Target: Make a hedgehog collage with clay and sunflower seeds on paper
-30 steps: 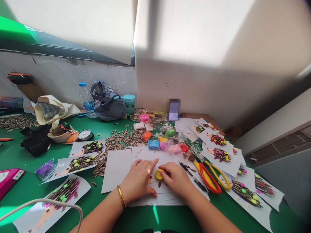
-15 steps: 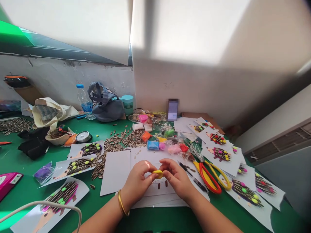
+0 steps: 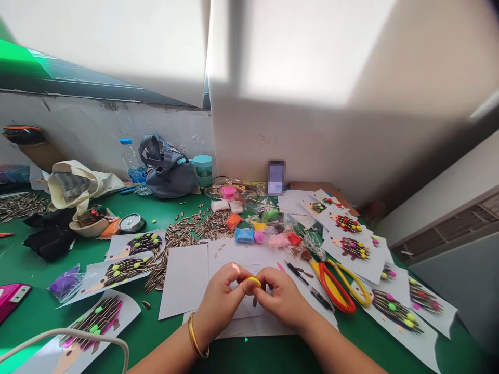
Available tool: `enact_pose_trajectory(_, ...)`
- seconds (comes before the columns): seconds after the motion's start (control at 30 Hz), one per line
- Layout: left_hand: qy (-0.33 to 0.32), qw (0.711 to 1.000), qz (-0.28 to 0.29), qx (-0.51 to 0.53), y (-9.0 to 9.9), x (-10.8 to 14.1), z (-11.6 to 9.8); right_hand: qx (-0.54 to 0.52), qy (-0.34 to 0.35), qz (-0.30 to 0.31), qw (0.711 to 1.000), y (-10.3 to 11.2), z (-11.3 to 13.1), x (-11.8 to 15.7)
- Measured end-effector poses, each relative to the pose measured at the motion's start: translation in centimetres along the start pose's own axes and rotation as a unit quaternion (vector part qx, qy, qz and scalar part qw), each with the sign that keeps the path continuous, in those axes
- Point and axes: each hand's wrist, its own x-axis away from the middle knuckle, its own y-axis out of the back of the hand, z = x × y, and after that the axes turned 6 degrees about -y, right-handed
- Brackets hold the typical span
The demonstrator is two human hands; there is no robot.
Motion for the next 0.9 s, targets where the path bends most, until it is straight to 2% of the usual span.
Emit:
enact_pose_trajectory(0.13, 0.030, 0.998, -0.036, 0.029, -0.15, 0.04, -0.22, -0.047, 0.011, 0.020, 0.999, 0.11, -0.19, -0.05)
enact_pose_trajectory(0.23, 0.038, 0.998, -0.036, 0.047, -0.20, 0.11, -0.21, -0.080, 0.028, 0.037, 0.996, 0.13, -0.26, -0.17)
enact_pose_trajectory(0.43, 0.021, 1.000, -0.002, 0.022, 0.03, 0.14, -0.26, -0.022, 0.002, 0.005, 1.000, -0.05, -0.12, -0.27)
enact_pose_trajectory(0.57, -0.003, 0.999, 0.030, 0.018, 0.14, -0.02, -0.18, 0.022, -0.003, 0.014, 1.000, -0.24, -0.13, -0.09)
enact_pose_trajectory(0.73, 0.067, 0.994, -0.038, 0.077, -0.06, -0.09, 0.12, -0.091, 0.010, 0.033, 0.995, -0.47, -0.40, -0.27)
enact_pose_trajectory(0.83, 0.094, 0.989, -0.030, 0.107, -0.12, 0.02, 0.08, -0.093, 0.012, 0.024, 0.995, -0.54, -0.55, -0.41)
enact_pose_trajectory(0.9, 0.086, 0.992, -0.021, 0.093, -0.08, 0.09, 0.01, -0.065, 0.005, 0.000, 0.998, -0.62, -0.59, -0.42)
